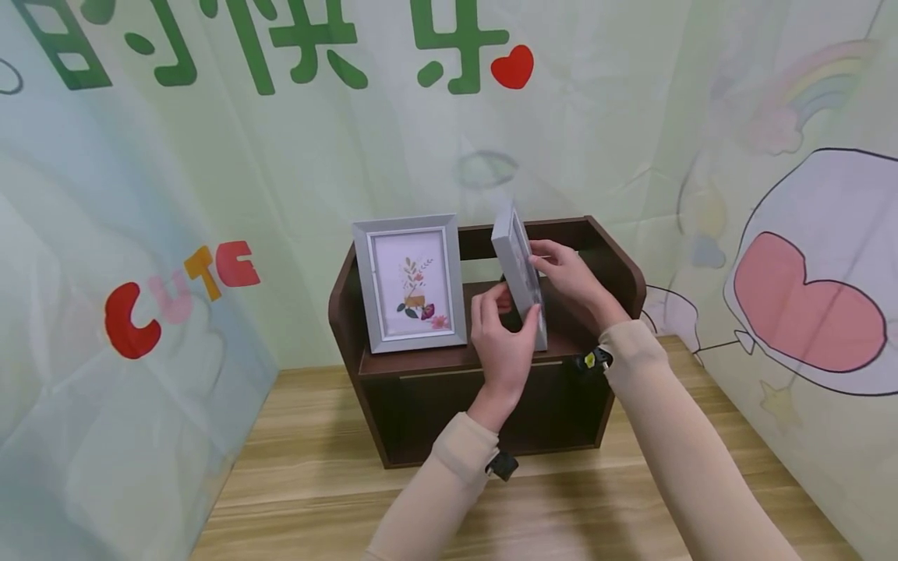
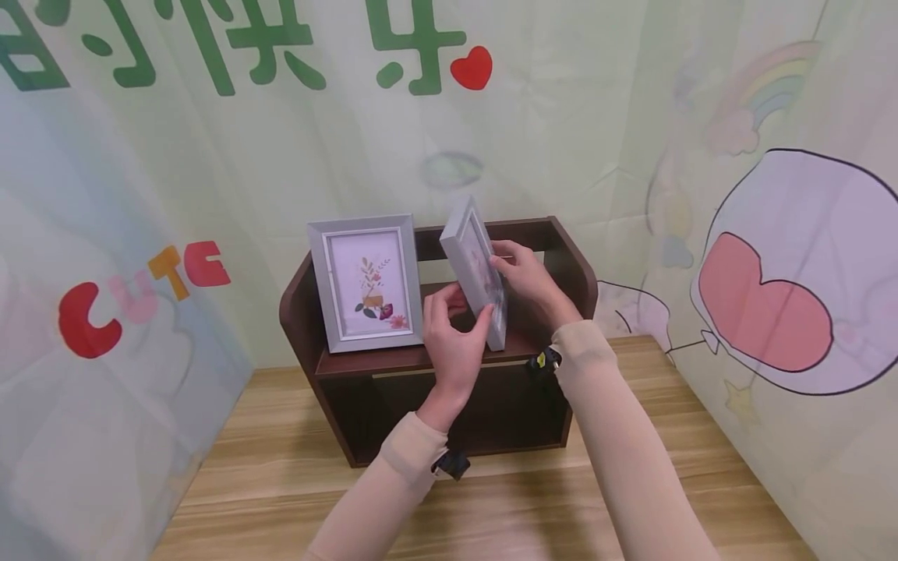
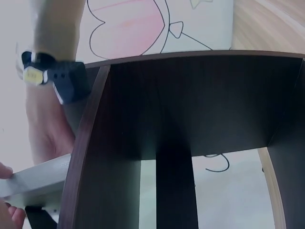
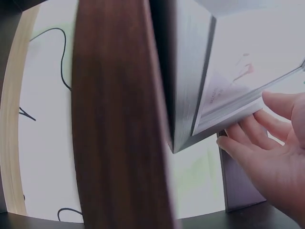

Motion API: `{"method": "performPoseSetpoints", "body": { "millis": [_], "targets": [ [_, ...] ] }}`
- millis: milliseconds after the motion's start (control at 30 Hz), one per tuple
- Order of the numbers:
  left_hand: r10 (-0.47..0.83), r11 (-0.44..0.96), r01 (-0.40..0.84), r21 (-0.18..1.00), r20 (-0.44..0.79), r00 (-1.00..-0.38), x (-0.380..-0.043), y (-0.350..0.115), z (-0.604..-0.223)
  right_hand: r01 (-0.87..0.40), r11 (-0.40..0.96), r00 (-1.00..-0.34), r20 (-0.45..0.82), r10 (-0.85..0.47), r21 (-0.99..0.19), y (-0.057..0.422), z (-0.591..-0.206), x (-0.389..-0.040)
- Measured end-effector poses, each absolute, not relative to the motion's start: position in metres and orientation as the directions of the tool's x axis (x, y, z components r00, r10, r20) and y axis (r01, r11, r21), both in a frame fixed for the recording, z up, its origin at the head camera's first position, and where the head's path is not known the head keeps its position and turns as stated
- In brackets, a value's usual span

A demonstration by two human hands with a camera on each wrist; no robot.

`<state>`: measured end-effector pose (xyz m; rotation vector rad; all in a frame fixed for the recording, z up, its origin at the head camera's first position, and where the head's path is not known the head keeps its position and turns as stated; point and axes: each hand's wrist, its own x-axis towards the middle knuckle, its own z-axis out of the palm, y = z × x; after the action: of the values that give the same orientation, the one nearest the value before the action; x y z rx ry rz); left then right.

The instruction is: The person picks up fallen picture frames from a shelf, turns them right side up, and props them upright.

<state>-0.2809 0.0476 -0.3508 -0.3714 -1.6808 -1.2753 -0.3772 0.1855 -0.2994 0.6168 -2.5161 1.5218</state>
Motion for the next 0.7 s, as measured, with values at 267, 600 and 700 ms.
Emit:
{"method": "performPoseSetpoints", "body": {
  "millis": [267,600,700],
  "targets": [
    [-0.301,0.383,0.710,0.591,0.807,-0.509,-0.287,0.034,-0.355,-0.359,0.465,-0.933,0.326,-0.152,-0.809,0.194,-0.302,-0.367],
    [-0.324,0.383,0.703,0.598,0.800,-0.504,-0.296,0.023,-0.358,-0.344,0.538,-0.925,0.377,-0.052,-0.769,0.199,-0.308,-0.349],
    [-0.328,0.367,0.696,0.616,0.787,-0.523,-0.299,0.021,-0.357,-0.330,0.553,-0.917,0.398,0.003,-0.765,0.199,-0.309,-0.341]
  ]
}}
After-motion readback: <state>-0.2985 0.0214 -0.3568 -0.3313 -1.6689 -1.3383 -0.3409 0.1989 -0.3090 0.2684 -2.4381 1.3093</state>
